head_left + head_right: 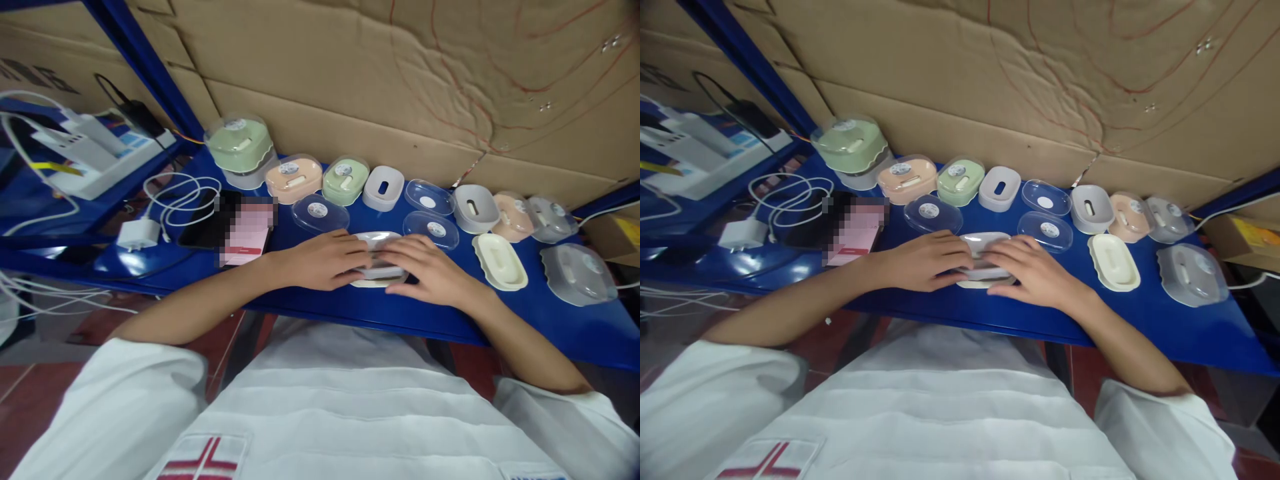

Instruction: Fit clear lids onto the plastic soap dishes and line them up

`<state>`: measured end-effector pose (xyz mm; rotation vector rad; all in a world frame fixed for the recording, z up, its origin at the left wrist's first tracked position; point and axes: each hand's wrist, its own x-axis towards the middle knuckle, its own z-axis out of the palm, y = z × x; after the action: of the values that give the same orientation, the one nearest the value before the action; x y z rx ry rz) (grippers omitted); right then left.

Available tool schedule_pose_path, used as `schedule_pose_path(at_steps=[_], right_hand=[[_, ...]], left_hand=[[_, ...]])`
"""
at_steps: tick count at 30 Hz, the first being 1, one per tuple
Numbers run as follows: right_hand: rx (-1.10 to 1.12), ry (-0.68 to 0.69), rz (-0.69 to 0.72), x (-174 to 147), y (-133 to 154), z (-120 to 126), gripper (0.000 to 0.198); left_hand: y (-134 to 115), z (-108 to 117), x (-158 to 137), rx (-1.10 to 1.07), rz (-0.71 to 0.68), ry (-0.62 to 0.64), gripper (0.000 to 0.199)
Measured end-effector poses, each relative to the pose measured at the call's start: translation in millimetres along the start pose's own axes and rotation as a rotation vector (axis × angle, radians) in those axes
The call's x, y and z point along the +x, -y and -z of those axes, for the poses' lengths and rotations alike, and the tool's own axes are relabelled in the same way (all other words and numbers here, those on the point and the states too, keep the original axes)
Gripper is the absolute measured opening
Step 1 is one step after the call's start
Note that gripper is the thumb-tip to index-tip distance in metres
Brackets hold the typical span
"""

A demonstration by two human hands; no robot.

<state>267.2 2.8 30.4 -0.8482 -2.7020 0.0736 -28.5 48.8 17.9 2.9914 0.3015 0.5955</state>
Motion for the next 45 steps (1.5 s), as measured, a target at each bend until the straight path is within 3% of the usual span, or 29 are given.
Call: schedule_pose_path(at_steps=[6, 10, 15, 18, 20, 26, 28, 30, 33, 36, 40, 45], right_hand=[[-0.14, 0.016, 0.075, -0.8, 1.8, -16.6, 0.04], [-0.198, -0.007, 0.054, 1.4, 2.9, -21.5, 0.035], [-0.185, -0.003, 0.013, 2.9, -0.8, -25.0, 0.038], [-0.19, 0.001, -0.028, 1.6, -6.1, -23.7, 0.04], [-0.201, 0.005, -0.053, 0.2, -9.6, -21.3, 0.041], [-0.198, 0.021, -0.079, -1.8, -13.1, -14.7, 0.041], [-0.181, 0.02, -0.083, -1.4, -12.3, -13.6, 0.04], [-0.156, 0.027, -0.088, -0.6, -11.5, -13.1, 0.043], [-0.09, 0.018, -0.109, 0.8, -10.5, -15.0, 0.064], [-0.045, -0.092, -0.128, 1.8, -10.5, -21.6, 0.086], [-0.016, -0.249, -0.159, 2.3, -14.2, -32.9, 0.101], [0.102, -0.241, -0.298, 1.5, -22.1, -39.1, 0.102]], left_hand=[[-2.2, -4.7, 3.3, 0.08, -0.025, 0.086, 0.027], [-1.4, -6.8, 5.0, 0.153, -0.011, 0.133, 0.019], [9.4, 1.6, -0.6, 0.057, 0.024, 0.059, 0.02], [25.6, 19.4, -10.1, 0.003, 0.123, -0.041, 0.028], [37.9, 29.7, -18.3, 0.022, 0.21, -0.039, 0.04], [57.3, 24.3, -35.3, 0.18, 0.502, 0.22, 0.06], [57.0, 18.6, -34.3, 0.205, 0.554, 0.217, 0.055], [55.2, 15.9, -30.5, 0.218, 0.557, 0.136, 0.051], [50.5, 16.8, -22.2, 0.134, 0.532, 0.002, 0.052], [41.5, 16.8, -13.9, -0.007, 0.491, -0.071, 0.052], [26.0, 7.8, -6.6, -0.048, 0.418, -0.098, 0.051], [20.0, -2.1, -7.1, -0.016, 0.342, -0.049, 0.053]])
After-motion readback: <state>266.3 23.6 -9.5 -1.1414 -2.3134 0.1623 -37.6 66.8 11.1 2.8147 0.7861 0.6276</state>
